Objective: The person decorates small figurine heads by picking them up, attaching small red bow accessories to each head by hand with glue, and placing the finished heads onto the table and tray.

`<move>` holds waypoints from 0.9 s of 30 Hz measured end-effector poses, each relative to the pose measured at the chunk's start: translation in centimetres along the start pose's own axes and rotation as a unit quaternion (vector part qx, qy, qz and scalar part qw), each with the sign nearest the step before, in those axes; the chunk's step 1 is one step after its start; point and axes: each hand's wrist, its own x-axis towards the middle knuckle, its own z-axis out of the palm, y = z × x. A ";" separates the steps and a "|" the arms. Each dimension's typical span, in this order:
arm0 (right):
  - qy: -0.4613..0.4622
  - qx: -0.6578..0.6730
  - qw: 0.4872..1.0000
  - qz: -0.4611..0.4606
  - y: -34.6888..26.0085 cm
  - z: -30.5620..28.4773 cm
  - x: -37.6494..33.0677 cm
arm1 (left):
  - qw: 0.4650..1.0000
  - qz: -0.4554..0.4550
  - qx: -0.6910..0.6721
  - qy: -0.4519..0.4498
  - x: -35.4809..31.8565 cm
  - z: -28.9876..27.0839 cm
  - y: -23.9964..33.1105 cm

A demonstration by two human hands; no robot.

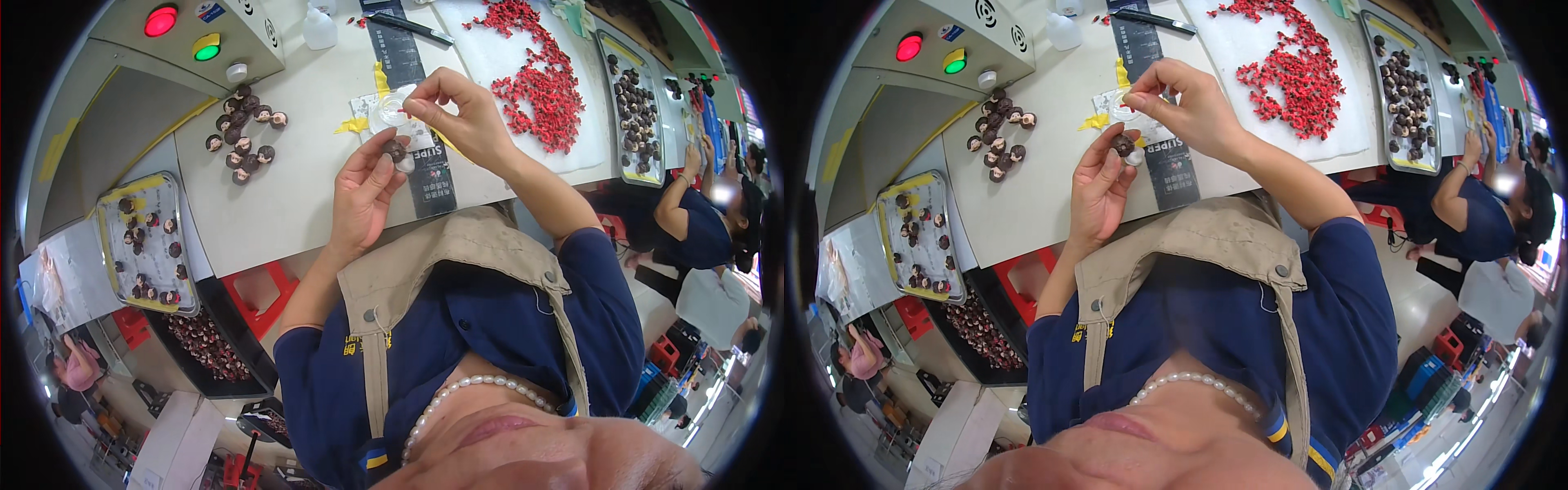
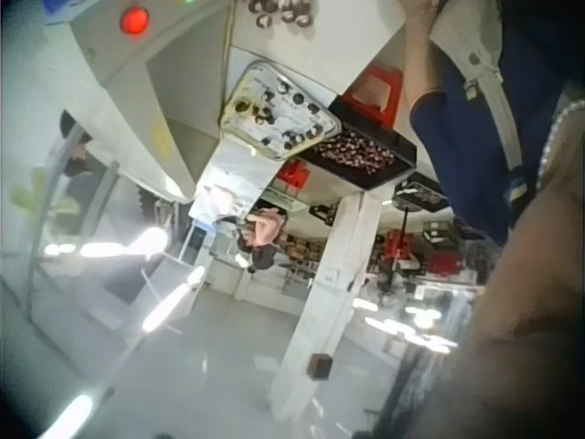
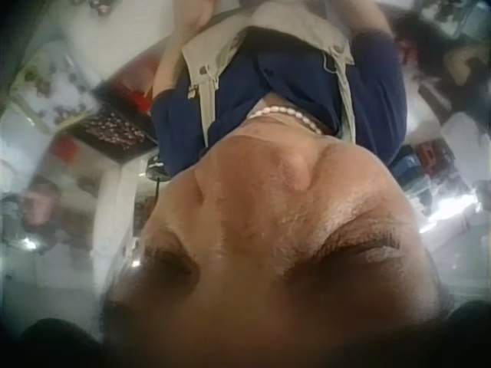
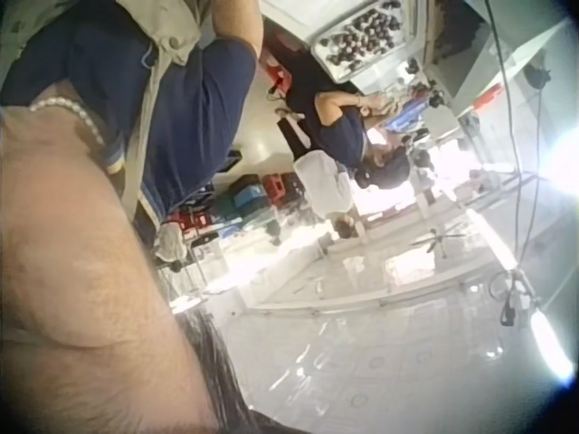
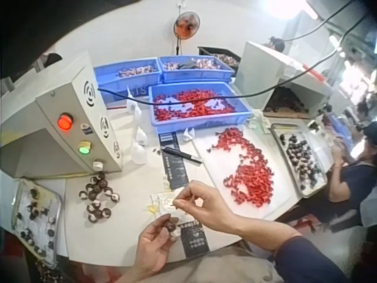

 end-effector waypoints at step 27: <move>-0.039 0.043 0.998 0.019 -2.0 0.8 -2.2 | 0.983 0.104 0.144 0.041 -0.2 1.1 -0.7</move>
